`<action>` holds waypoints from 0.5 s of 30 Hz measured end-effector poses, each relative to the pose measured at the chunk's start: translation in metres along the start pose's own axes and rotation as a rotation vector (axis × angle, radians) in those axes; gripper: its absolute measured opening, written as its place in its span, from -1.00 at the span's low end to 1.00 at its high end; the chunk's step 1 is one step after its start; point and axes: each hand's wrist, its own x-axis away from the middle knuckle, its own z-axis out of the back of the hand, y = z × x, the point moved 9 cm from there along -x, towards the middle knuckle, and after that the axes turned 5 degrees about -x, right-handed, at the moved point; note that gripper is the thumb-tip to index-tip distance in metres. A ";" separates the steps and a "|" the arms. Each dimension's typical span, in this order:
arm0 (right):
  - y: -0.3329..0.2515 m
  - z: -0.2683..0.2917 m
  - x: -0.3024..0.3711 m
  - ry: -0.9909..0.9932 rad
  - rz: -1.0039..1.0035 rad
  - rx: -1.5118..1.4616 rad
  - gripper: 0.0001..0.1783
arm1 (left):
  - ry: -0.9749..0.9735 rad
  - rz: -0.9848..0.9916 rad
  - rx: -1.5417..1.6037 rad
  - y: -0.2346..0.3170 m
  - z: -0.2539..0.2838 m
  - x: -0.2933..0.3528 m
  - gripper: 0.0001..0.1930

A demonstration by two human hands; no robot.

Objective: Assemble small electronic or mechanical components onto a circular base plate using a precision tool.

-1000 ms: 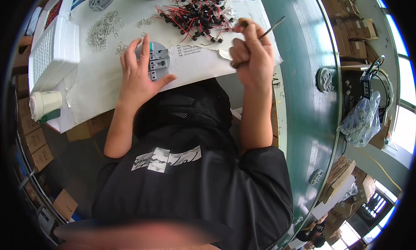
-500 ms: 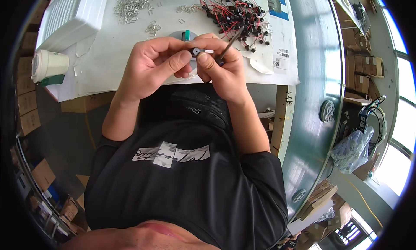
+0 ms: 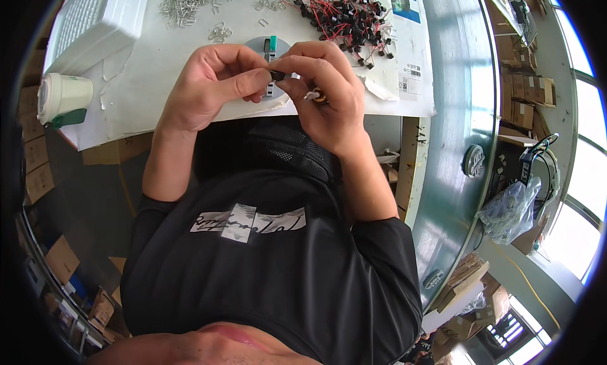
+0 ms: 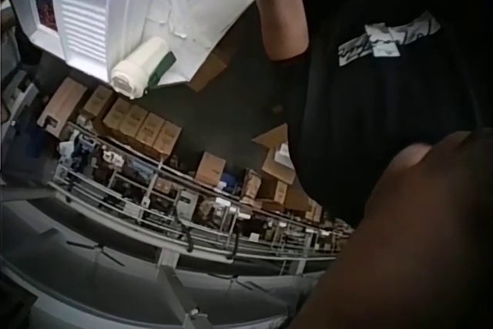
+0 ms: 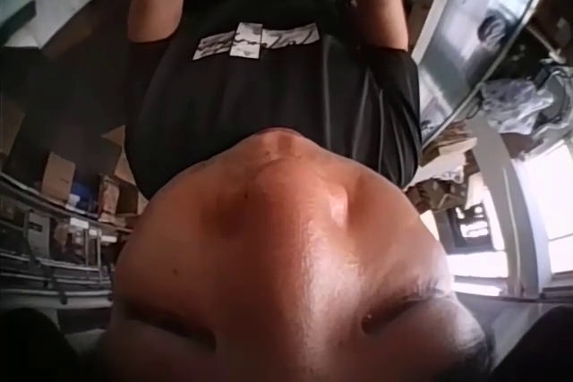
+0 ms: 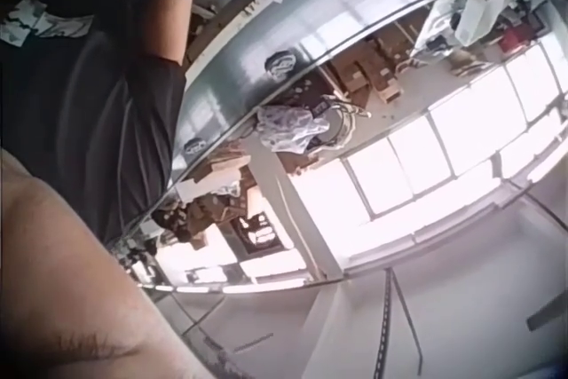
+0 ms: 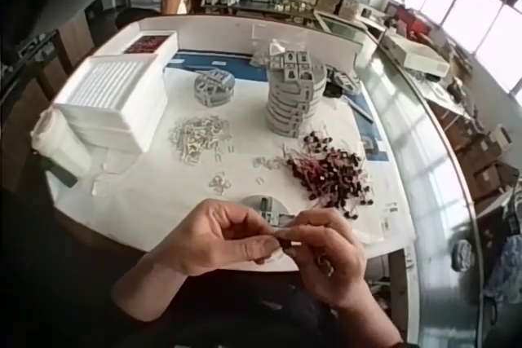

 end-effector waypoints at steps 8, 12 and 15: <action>0.026 0.003 0.006 -0.173 -0.054 0.231 -0.69 | -0.012 0.143 -0.326 -0.017 0.024 -0.004 -0.84; 0.048 -0.004 0.013 -0.233 -0.102 0.392 -0.70 | 0.199 0.072 -0.872 -0.013 0.025 -0.001 -0.86; 0.049 -0.013 0.014 -0.280 -0.059 0.567 -0.74 | 0.222 -0.101 -1.198 -0.014 0.020 0.000 -0.74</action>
